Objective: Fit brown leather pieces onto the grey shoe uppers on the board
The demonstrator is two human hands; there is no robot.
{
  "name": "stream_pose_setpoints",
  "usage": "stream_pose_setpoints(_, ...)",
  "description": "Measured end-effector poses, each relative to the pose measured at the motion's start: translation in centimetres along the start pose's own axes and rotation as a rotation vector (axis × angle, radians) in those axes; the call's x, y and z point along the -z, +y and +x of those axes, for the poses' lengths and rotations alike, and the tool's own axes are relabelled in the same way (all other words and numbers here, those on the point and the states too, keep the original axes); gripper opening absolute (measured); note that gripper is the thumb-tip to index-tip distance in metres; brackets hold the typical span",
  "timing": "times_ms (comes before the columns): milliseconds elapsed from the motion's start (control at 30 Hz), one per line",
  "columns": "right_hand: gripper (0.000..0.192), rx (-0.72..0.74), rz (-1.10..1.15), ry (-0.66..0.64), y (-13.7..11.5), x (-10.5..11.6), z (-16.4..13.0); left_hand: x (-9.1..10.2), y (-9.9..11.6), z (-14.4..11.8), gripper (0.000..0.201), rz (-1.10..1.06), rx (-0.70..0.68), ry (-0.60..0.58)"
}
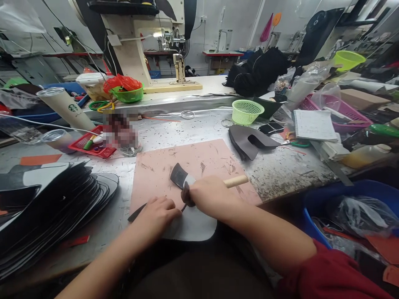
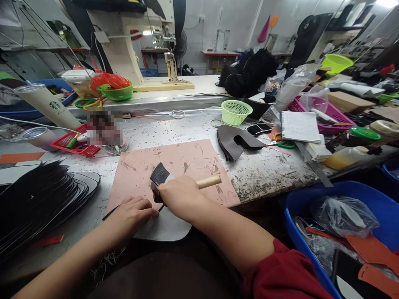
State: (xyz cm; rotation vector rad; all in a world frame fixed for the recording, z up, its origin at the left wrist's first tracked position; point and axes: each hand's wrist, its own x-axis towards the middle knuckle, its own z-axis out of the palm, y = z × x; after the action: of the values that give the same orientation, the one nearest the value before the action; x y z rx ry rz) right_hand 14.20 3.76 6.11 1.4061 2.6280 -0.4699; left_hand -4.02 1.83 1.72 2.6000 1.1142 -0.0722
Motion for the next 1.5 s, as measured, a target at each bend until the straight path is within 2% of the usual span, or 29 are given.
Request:
stream_pose_setpoints(67, 0.021, -0.005, 0.020, 0.043, 0.2, 0.0, -0.1, 0.6, -0.4, 0.3, 0.029, -0.017, -0.019, -0.052)
stream_pose_setpoints(167, 0.018, -0.047, 0.006, 0.003, 1.2, 0.0, -0.2, 0.6, -0.5, 1.1, 0.022, -0.119, -0.022, -0.065)
stream_pose_setpoints(233, 0.018, -0.115, -0.031, 0.030, 1.8, 0.1, -0.2, -0.4, 0.1, 1.8, 0.015, -0.166, 0.029, 0.022)
stream_pose_setpoints(300, 0.021, -0.158, -0.067, 0.113, 2.3, 0.2, -0.2, -1.5, 1.0, 2.4, 0.016, -0.145, 0.105, 0.182)
stream_pose_setpoints(367, 0.023, -0.129, -0.072, 0.118, 2.6, 0.2, -0.3, -2.3, 2.0, 2.7, 0.020, -0.071, 0.152, 0.293)
stream_pose_setpoints(400, 0.022, -0.107, -0.073, 0.091, 2.6, 0.2, -0.3, -2.4, 2.3, 2.7, 0.022, -0.039, 0.147, 0.299)
stream_pose_setpoints(467, 0.019, -0.093, -0.078, 0.031, 2.6, 0.1, -0.3, -2.1, 2.7, 2.6, 0.024, -0.030, 0.100, 0.238)
stream_pose_setpoints(533, 0.021, -0.115, -0.083, 0.060, 2.5, 0.1, -0.4, -1.5, 2.5, 2.5, 0.025, -0.093, 0.056, 0.174)
stream_pose_setpoints(600, 0.023, -0.108, -0.069, 0.073, 2.3, 0.1, -0.6, -1.1, 2.1, 2.4, 0.024, -0.153, 0.059, 0.161)
stream_pose_setpoints(733, 0.017, -0.063, -0.030, -0.013, 2.0, 0.0, -0.6, -1.0, 1.1, 2.1, 0.024, -0.236, 0.090, 0.127)
stream_pose_setpoints(800, 0.019, -0.084, -0.028, 0.040, 1.9, 0.1, -0.7, -1.0, 0.6, 2.0, 0.025, -0.249, 0.049, 0.100)
stream_pose_setpoints(867, 0.020, -0.085, -0.028, 0.066, 1.7, 0.2, -0.7, -0.8, 0.3, 1.9, 0.026, -0.223, -0.013, 0.098)
stream_pose_setpoints(1000, 0.017, -0.064, -0.015, -0.093, 1.3, 0.9, -0.9, -0.3, -0.3, 1.7, 0.028, -0.184, -0.087, 0.088)
stream_pose_setpoints(1133, 0.023, -0.064, -0.004, -0.013, 1.0, 0.9, -0.8, 0.0, -1.0, 1.7, 0.028, -0.257, -0.091, 0.040)
stream_pose_setpoints(1300, 0.018, -0.011, -0.009, -0.140, 0.9, 0.6, -0.5, 0.4, -2.1, 1.5, 0.028, -0.274, -0.154, 0.006)
stream_pose_setpoints(1433, 0.023, -0.020, -0.011, -0.043, 0.3, 0.2, -0.3, 0.5, -2.6, 1.0, 0.028, -0.335, -0.142, 0.026)
stream_pose_setpoints(1500, 0.022, 0.018, -0.034, -0.077, -0.1, -0.1, -0.1, 0.5, -2.7, 0.5, 0.028, -0.368, -0.138, 0.049)
